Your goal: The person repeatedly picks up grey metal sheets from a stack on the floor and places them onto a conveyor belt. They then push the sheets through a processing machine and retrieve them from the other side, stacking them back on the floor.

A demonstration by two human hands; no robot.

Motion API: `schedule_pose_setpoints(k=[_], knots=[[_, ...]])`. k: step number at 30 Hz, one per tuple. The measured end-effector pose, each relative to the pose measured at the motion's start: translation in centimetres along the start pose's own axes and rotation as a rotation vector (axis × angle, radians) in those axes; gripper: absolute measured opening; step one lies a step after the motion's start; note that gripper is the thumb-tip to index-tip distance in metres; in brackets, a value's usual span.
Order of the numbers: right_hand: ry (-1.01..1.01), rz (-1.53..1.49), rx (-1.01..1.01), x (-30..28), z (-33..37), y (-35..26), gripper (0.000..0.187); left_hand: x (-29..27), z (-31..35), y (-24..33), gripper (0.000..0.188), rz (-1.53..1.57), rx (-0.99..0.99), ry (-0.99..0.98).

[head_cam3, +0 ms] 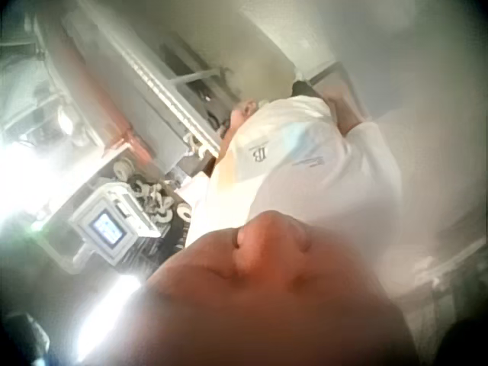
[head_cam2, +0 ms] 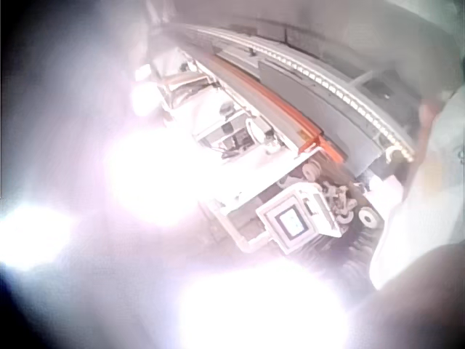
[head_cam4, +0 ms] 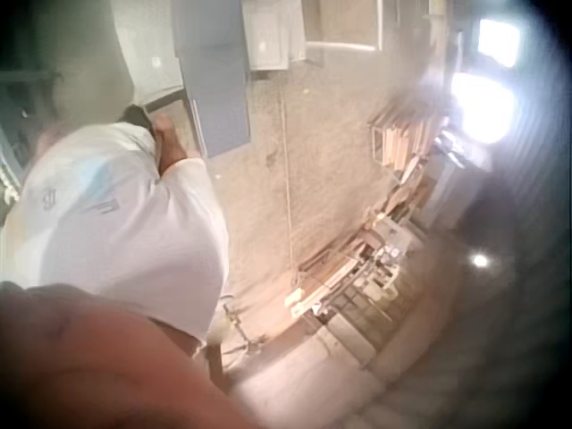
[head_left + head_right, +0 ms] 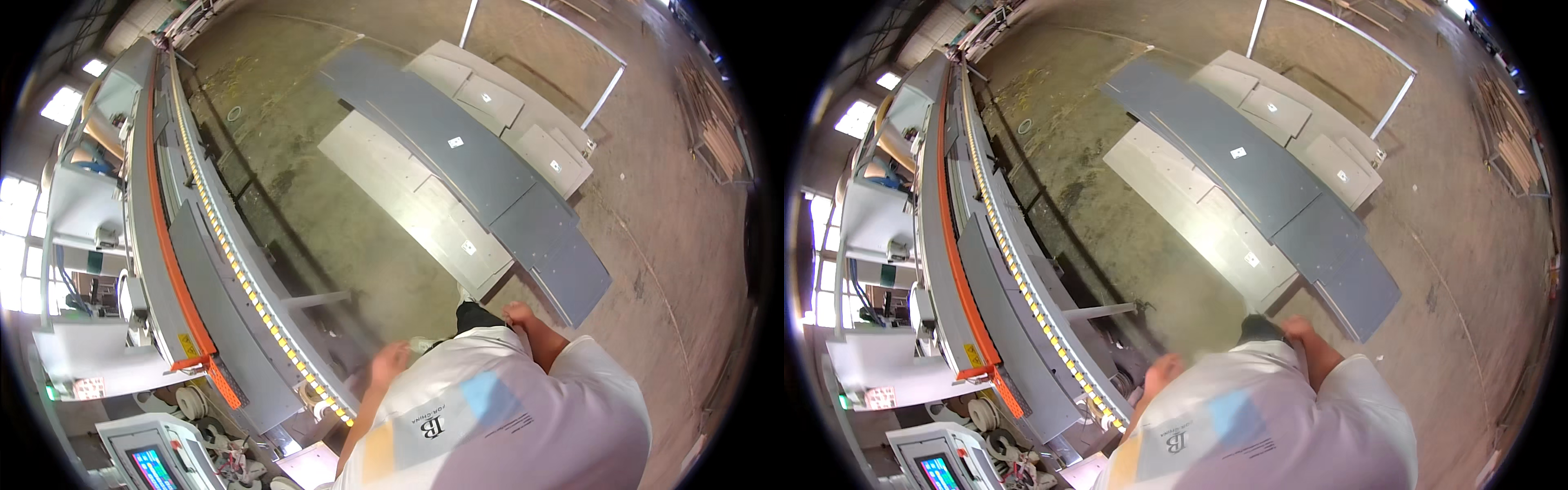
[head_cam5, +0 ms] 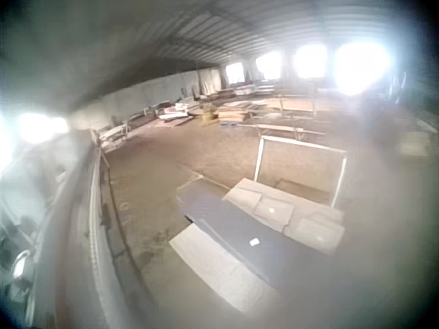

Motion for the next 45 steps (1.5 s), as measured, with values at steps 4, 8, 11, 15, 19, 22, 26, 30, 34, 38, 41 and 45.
schedule_pose_setpoints(k=[4, 8, 11, 15, 19, 22, 26, 30, 34, 38, 41, 45], knots=[[0.002, -0.24, 0.371, -6.8, -2.2, -4.6, 0.031, 3.4, -0.4, -2.1, 0.03, 0.077, -0.082, -0.206], [0.039, -0.586, 0.468, -6.2, -10.6, -0.5, 0.033, 3.6, 0.6, -2.3, 0.029, 0.116, -0.262, -0.215], [0.0, -0.709, 0.517, -10.0, -16.4, -1.1, 0.041, 4.0, 1.1, -0.8, 0.027, 0.065, -0.427, -0.112], [0.175, -1.04, 0.678, -10.2, -24.6, -0.6, 0.044, 4.1, 0.5, 1.8, 0.025, 0.053, -0.593, -0.035], [0.119, -1.328, 0.832, -10.7, -29.9, 0.0, 0.065, 5.4, 1.3, 1.5, 0.026, 0.022, -0.627, -0.067], [0.196, -1.693, 0.951, -9.8, -32.7, 0.7, 0.089, 6.9, 1.7, 1.5, 0.026, 0.138, -0.701, -0.068], [0.243, -1.645, 1.075, -10.1, -32.7, -0.6, 0.074, 9.0, 3.3, -1.2, 0.028, 0.293, -0.768, -0.034], [0.144, -1.322, 1.121, -10.9, -30.9, -1.4, 0.072, 9.3, 3.0, -0.5, 0.029, 0.274, -0.733, -0.001], [0.279, -1.036, 0.604, -10.6, -30.1, 1.5, 0.055, 9.0, 3.0, -0.3, 0.028, 0.251, -0.741, 0.022], [0.251, -1.062, 0.797, -14.0, -28.1, -2.7, 0.056, 9.8, 1.9, -2.4, 0.027, 0.236, -0.7, -0.025], [0.39, -0.93, 0.679, -15.1, -25.2, -4.7, 0.06, 9.5, -2.3, -0.4, 0.028, 0.176, -0.601, -0.059], [0.554, -0.898, 0.488, -18.5, -18.2, -9.4, 0.06, 9.1, -10.6, 2.1, 0.029, 0.051, -0.432, -0.197]])
Point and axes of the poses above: each hand's wrist, its own z-axis away from the middle knuckle, its own x-axis out of the palm, y = z × x, the point moved 1 cm from there along -z, towards the middle knuckle, and after that the axes turned 15 degrees about z, right-handed, at the moved point
